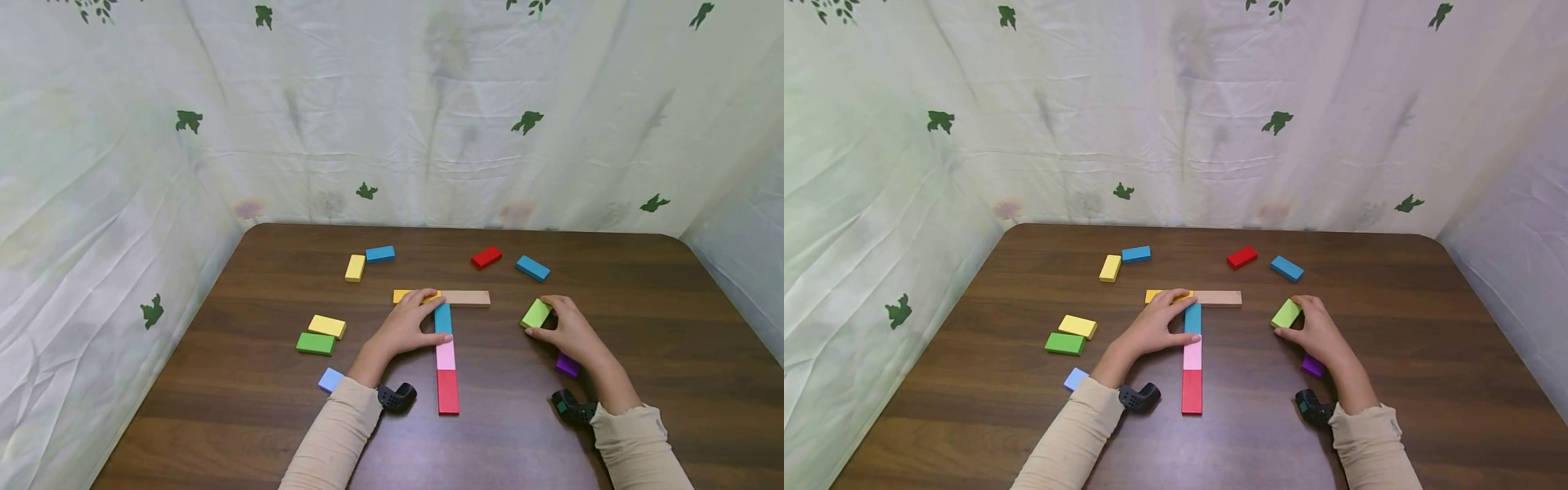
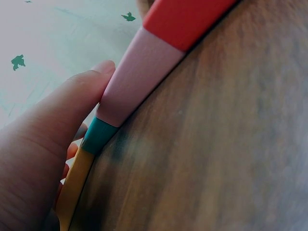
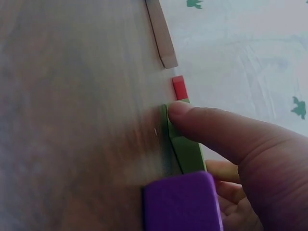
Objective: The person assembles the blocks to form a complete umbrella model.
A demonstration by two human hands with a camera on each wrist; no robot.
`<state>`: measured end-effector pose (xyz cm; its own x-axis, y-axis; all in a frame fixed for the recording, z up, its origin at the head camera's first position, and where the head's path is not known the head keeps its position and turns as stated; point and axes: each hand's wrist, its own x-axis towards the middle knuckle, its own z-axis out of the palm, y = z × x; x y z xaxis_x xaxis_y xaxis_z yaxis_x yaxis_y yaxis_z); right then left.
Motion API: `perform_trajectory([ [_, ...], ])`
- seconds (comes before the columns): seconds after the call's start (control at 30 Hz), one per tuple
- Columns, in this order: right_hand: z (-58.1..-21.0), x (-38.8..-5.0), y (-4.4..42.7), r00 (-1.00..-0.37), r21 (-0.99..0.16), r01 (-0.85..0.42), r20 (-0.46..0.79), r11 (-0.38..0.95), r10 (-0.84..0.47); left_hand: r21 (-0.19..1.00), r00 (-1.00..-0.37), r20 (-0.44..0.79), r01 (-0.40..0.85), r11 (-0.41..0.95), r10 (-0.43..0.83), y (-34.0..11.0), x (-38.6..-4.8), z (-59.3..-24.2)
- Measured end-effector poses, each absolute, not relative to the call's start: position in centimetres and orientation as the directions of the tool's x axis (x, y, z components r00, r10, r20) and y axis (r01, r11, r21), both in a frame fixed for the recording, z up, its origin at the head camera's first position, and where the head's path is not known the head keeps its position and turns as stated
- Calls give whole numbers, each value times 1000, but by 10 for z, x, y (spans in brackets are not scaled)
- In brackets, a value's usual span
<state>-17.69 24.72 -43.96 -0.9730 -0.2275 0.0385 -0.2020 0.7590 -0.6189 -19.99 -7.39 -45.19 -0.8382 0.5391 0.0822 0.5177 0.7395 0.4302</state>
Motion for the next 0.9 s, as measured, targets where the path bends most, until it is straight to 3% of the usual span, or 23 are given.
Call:
perform_trajectory([
  [0.9, -421, -192, 223, -956, -702, -270, 112, 659, -273, 426, -841, 78, 514, 744, 536, -74, -202, -453],
])
